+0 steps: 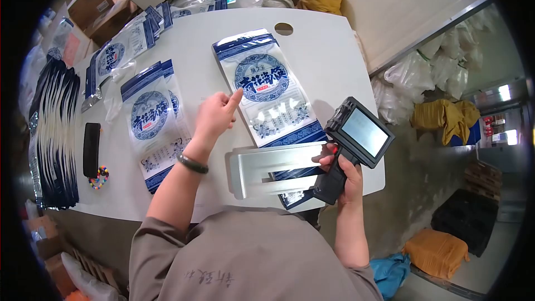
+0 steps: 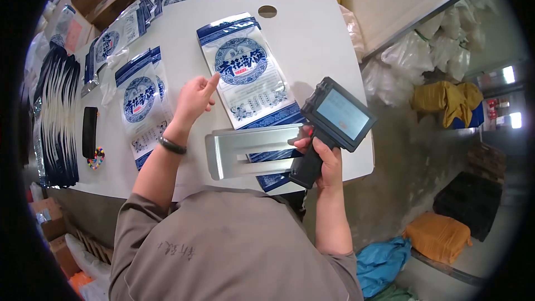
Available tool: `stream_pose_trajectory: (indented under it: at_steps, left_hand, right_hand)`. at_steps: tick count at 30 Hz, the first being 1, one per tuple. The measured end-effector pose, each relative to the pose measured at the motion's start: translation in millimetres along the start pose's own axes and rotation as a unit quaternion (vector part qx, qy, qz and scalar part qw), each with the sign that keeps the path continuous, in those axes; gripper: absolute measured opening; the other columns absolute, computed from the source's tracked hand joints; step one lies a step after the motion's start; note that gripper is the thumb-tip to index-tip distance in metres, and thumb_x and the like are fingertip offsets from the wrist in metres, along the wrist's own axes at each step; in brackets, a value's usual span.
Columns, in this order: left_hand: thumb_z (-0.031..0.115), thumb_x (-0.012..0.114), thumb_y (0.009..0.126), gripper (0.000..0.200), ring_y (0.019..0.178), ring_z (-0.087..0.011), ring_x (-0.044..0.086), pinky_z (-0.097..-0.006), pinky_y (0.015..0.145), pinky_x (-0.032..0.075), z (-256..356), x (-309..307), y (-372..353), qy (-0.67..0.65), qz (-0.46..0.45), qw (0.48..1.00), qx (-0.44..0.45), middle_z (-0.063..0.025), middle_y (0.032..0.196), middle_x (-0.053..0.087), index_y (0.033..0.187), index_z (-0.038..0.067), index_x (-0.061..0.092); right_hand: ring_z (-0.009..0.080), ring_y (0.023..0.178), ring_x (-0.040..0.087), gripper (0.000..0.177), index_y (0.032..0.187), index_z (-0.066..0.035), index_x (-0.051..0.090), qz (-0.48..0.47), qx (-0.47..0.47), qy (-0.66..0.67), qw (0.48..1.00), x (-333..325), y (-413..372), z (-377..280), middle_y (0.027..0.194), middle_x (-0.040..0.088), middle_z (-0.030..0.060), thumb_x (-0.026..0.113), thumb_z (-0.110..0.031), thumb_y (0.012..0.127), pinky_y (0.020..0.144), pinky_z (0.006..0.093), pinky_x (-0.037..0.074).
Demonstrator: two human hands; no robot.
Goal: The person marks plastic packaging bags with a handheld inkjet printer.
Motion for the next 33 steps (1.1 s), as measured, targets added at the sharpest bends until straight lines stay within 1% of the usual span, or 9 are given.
stream_pose_trajectory:
  at_steps: [3, 6, 9, 13, 19, 20, 24, 30, 33]
  left_hand:
    - [0.041, 0.071, 0.092, 0.042, 0.055, -0.0142, 0.063, -0.0307, 0.054, 0.05, -9.1, 10.4, 13.1, 0.03, 0.008, 0.999, 0.027, -0.0073, 0.061, 0.067, 0.077, 0.002, 0.065]
    - [0.036, 0.073, 0.091, 0.038, 0.054, -0.0149, 0.062, -0.0316, 0.055, 0.048, -13.7, 14.0, 14.1, 0.007, 0.032, 0.997, 0.07, -0.0062, 0.061, 0.067, 0.076, 0.002, 0.064]
    - [0.03, 0.072, 0.093, 0.035, 0.053, -0.0145, 0.059, -0.0319, 0.054, 0.046, 0.9, 12.8, -2.6, 0.063, 0.102, 0.983, 0.138, -0.0056, 0.061, 0.067, 0.076, 0.001, 0.065]
    - [0.021, 0.07, 0.094, 0.024, 0.051, -0.01, 0.054, -0.0307, 0.052, 0.042, 9.6, 9.1, -15.4, 0.05, 0.158, 0.967, 0.194, -0.0044, 0.058, 0.063, 0.085, -0.001, 0.067]
    - [0.017, 0.066, 0.099, 0.017, 0.06, -0.0039, 0.052, -0.0227, 0.052, 0.041, -26.8, -38.6, -23.1, -0.172, 0.173, 0.95, 0.193, 0.0002, 0.072, 0.065, 0.107, 0.002, 0.069]
    - [0.018, 0.063, 0.102, 0.019, 0.066, -0.0033, 0.054, -0.0195, 0.055, 0.041, -34.7, -65.6, -32.3, -0.178, 0.151, 0.957, 0.173, 0.0013, 0.081, 0.066, 0.111, 0.002, 0.067]
    - [0.02, 0.066, 0.1, 0.021, 0.067, -0.0008, 0.051, -0.0183, 0.054, 0.037, -104.9, -153.6, -60.0, -0.216, 0.217, 0.951, 0.037, 0.0054, 0.076, 0.062, 0.112, 0.002, 0.065]
    - [0.024, 0.073, 0.093, 0.032, 0.066, -0.0088, 0.06, -0.0254, 0.059, 0.045, -166.7, -204.6, -76.7, 0.033, 0.268, 0.959, -0.081, 0.0018, 0.07, 0.064, 0.114, 0.002, 0.064]
    - [0.03, 0.072, 0.092, 0.035, 0.067, -0.0216, 0.065, -0.035, 0.064, 0.05, -124.8, -183.5, -88.1, 0.316, 0.359, 0.876, -0.055, -0.005, 0.075, 0.067, 0.115, 0.005, 0.064]
  right_hand:
    - [0.0289, 0.095, 0.071, 0.039, 0.125, 0.002, 0.058, -0.007, 0.015, -0.011, 1.0, 3.8, -0.2, -5.2, 0.103, 0.069, 0.0147, 0.064, -0.017, 0.092, 0.086, 0.0388, 0.057]
    - [0.0363, 0.101, 0.07, 0.04, 0.125, 0.005, 0.058, -0.008, 0.002, -0.019, 1.0, 4.1, 1.0, -3.5, 0.093, 0.073, 0.0158, 0.061, -0.019, 0.093, 0.09, 0.0378, 0.056]
    - [0.0291, 0.095, 0.071, 0.039, 0.124, 0.003, 0.058, -0.005, 0.016, -0.018, 1.0, 1.7, 1.8, -7.7, 0.098, 0.071, 0.0145, 0.064, -0.018, 0.091, 0.086, 0.0376, 0.056]
    - [0.0296, 0.096, 0.071, 0.038, 0.123, 0.003, 0.059, -0.004, 0.022, -0.012, 1.0, 0.8, 3.5, -8.0, 0.095, 0.072, 0.0151, 0.063, -0.017, 0.091, 0.085, 0.0366, 0.056]
    - [0.0311, 0.096, 0.071, 0.038, 0.123, 0.004, 0.059, -0.002, 0.028, -0.018, 0.999, -4.2, 5.9, -2.9, 0.09, 0.074, 0.0144, 0.061, -0.018, 0.092, 0.086, 0.0359, 0.054]
    - [0.0315, 0.096, 0.071, 0.038, 0.123, 0.004, 0.059, -0.006, 0.028, -0.016, 0.999, -6.7, 6.0, -1.3, 0.09, 0.074, 0.0146, 0.059, -0.019, 0.093, 0.088, 0.0373, 0.053]
    - [0.0322, 0.098, 0.07, 0.037, 0.123, 0.004, 0.059, -0.016, 0.025, -0.002, 1.0, -7.3, 6.8, -1.7, 0.092, 0.074, 0.0157, 0.058, -0.018, 0.094, 0.088, 0.0377, 0.053]
    - [0.0332, 0.1, 0.07, 0.036, 0.123, 0.004, 0.058, -0.029, 0.031, 0.007, 0.999, -5.8, 7.9, -3.2, 0.092, 0.073, 0.0158, 0.057, -0.018, 0.095, 0.086, 0.037, 0.054]
    - [0.0323, 0.105, 0.068, 0.041, 0.127, 0.005, 0.057, -0.035, 0.023, -0.011, 0.999, -11.3, 6.7, 0.5, 0.093, 0.072, 0.0141, 0.053, -0.024, 0.098, 0.089, 0.0346, 0.056]
Point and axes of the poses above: each hand's wrist, its own y-axis towards the middle knuckle, its own x-axis out of the palm, z = x × y, the point moved 1 cm from there along y, towards the middle knuckle
